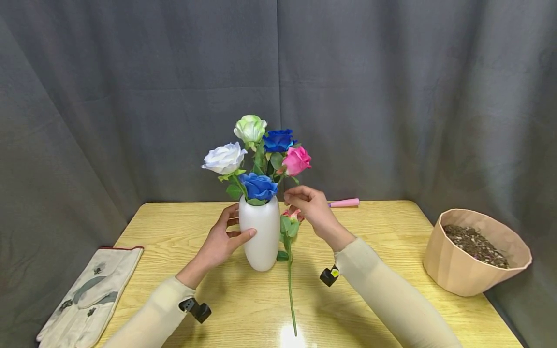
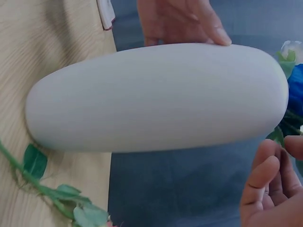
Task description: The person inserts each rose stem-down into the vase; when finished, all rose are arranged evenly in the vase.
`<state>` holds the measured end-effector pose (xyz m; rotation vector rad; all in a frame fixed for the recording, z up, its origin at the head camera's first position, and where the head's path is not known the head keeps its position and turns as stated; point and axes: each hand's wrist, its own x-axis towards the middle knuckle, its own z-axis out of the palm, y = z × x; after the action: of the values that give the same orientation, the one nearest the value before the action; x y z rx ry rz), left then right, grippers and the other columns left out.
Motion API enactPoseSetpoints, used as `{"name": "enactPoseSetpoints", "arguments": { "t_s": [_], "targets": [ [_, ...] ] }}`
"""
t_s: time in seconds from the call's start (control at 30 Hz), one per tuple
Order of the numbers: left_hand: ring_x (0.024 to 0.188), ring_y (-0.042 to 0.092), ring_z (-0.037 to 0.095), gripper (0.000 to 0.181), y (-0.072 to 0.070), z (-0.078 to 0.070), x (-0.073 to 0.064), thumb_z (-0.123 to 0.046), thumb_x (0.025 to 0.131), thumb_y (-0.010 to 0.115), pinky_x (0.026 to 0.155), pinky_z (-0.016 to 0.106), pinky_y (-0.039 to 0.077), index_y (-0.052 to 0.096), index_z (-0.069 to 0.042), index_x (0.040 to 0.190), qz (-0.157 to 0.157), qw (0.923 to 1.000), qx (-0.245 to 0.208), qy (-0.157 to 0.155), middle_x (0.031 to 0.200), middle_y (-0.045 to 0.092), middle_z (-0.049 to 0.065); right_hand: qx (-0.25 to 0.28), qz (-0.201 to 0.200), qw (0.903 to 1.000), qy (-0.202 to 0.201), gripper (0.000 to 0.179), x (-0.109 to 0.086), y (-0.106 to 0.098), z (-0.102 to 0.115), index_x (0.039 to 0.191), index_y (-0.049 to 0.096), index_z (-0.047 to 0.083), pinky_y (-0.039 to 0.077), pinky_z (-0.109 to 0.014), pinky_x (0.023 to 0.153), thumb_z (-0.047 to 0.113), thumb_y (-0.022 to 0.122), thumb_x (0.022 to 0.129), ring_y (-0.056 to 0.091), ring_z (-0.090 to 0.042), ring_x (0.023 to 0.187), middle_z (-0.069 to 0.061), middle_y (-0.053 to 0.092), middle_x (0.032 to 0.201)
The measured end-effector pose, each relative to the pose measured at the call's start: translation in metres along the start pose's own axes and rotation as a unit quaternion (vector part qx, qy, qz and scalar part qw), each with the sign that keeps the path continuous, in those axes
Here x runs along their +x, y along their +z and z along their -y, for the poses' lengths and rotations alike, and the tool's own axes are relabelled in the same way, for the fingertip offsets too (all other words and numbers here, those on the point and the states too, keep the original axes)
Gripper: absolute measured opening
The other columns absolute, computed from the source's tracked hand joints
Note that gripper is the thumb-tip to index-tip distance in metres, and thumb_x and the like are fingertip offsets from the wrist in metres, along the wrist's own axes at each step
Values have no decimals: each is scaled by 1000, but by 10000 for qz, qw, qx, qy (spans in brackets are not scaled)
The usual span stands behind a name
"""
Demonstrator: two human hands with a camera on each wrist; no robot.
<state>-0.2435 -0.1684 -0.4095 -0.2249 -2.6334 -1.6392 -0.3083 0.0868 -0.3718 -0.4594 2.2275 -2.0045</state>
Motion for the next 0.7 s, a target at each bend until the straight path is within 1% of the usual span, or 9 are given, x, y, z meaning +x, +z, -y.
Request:
{"name": "enactPoseSetpoints", "arguments": {
  "t_s": [0.07, 0.23, 0.4, 0.53, 0.7],
  "targets": [
    [129, 54, 33, 82, 0, 0, 0, -46, 88, 74, 104, 50, 51, 28, -24, 153, 3, 10000, 12, -7, 144, 46, 11, -78, 46, 9999, 86, 24, -2, -3, -4, 116, 68, 6, 51, -26, 57, 21, 64, 98, 66, -16, 79, -21, 69, 111],
    [128, 55, 34, 83, 0, 1, 0, -47, 88, 74, 104, 50, 51, 28, -24, 153, -4, 10000, 78, -14, 145, 46, 11, -318, 165, 9986, 401, 24, -6, -9, -15, 114, 69, 8, 51, -29, 62, 25, 65, 97, 66, -16, 80, -16, 71, 110],
    [128, 55, 33, 83, 0, 3, 0, -49, 87, 74, 103, 50, 52, 28, -25, 152, -15, 9999, 103, -29, 144, 47, 11, -523, 272, 9963, 627, 24, -8, -12, -26, 111, 69, 10, 50, -29, 62, 29, 64, 98, 70, -22, 84, -11, 71, 108],
    [128, 55, 34, 82, 0, 4, 1, -48, 87, 74, 104, 50, 51, 29, -26, 152, -5, 10000, 80, -41, 145, 46, 11, -592, 363, 9948, 752, 28, -9, -15, -34, 112, 68, 7, 51, -28, 63, 31, 64, 98, 70, -19, 85, -9, 72, 107],
    [127, 56, 34, 81, 0, 4, 1, -48, 88, 74, 103, 50, 52, 29, -26, 152, 18, 10000, 45, -71, 144, 46, 11, -717, 577, 9920, 867, 31, -13, -17, -46, 116, 67, 3, 53, -29, 65, 29, 61, 99, 70, -19, 86, -10, 72, 107]
  ]
}}
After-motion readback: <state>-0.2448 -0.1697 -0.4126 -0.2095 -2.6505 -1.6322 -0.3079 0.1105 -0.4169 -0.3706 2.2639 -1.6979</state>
